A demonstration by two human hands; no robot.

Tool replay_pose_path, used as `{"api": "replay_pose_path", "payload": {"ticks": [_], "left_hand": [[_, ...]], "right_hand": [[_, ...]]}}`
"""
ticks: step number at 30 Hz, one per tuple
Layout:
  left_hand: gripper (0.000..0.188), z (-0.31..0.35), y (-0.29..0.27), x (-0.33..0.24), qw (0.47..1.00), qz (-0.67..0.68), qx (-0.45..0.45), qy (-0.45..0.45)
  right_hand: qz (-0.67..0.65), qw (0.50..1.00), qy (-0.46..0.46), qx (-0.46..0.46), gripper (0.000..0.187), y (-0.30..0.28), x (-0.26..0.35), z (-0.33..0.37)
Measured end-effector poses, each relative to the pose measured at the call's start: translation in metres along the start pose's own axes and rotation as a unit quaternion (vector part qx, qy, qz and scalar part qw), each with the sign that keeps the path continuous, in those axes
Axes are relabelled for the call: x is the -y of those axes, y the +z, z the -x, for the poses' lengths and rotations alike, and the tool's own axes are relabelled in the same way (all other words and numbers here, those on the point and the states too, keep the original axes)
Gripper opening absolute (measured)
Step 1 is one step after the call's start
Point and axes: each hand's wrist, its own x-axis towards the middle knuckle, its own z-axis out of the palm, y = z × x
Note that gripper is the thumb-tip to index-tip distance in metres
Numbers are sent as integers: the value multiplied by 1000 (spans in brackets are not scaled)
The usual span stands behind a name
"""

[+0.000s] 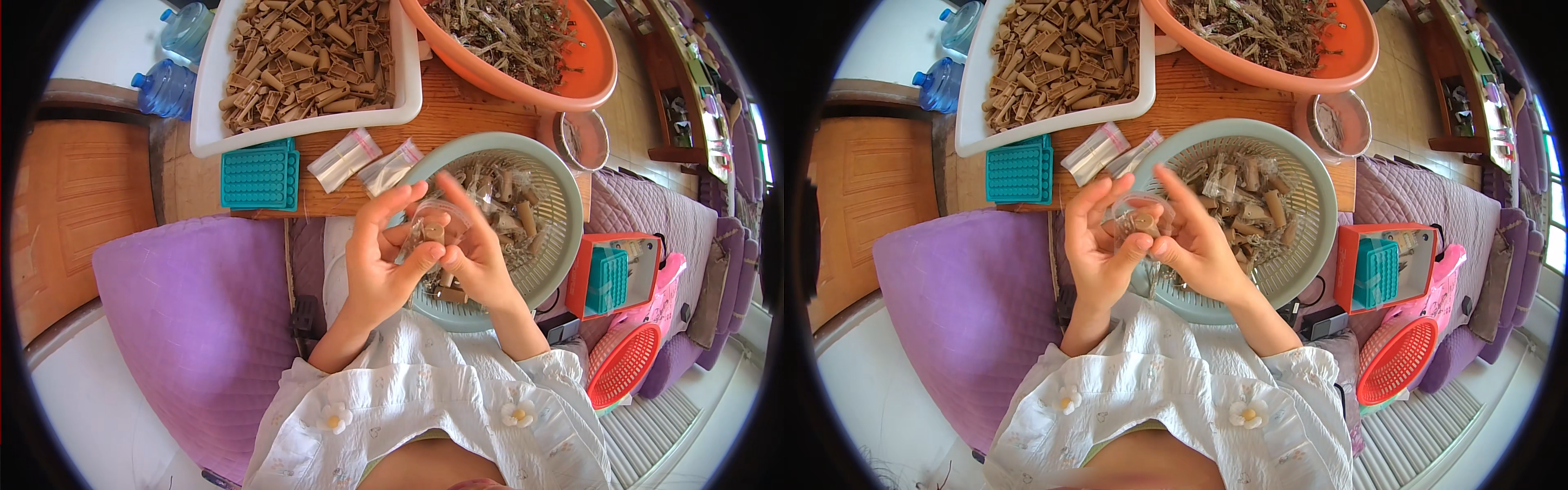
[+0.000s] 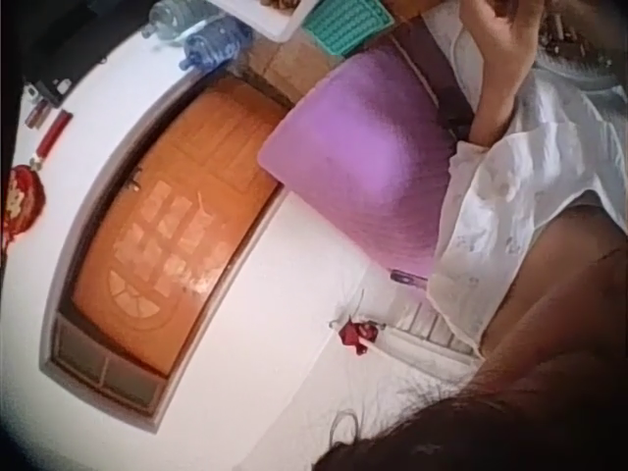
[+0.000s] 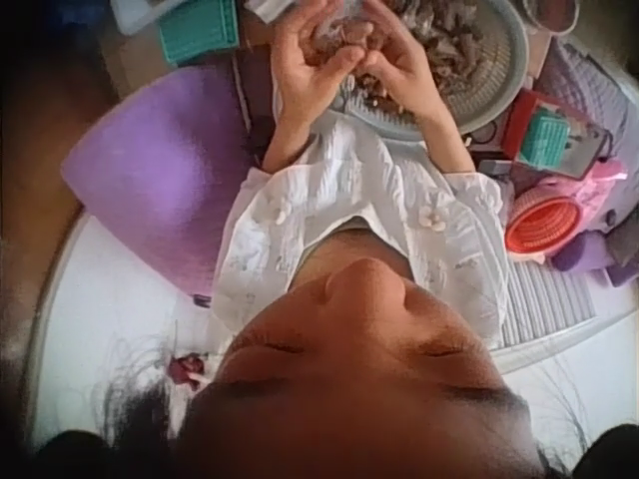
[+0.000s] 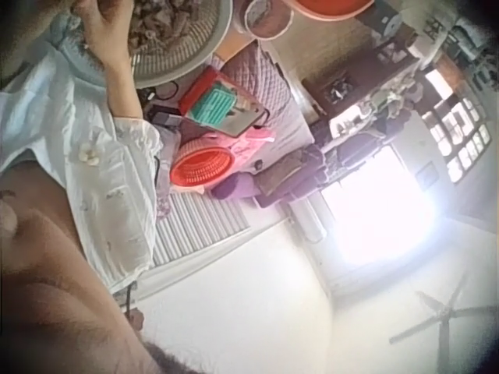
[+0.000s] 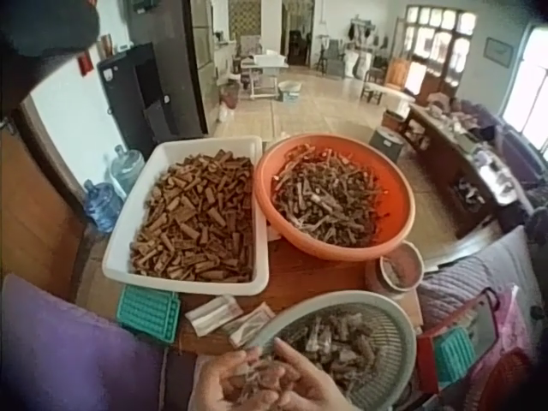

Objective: The person sorts small components by hand, placing them into plastic bags.

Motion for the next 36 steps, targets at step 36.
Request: {"api": "replay_pose_path", "payload": {"ticks": [36], "left_hand": [[12, -9, -24, -6, 999, 7, 14, -29]], "right_hand": [[222, 963, -33, -148, 11, -1, 13, 7]]}}
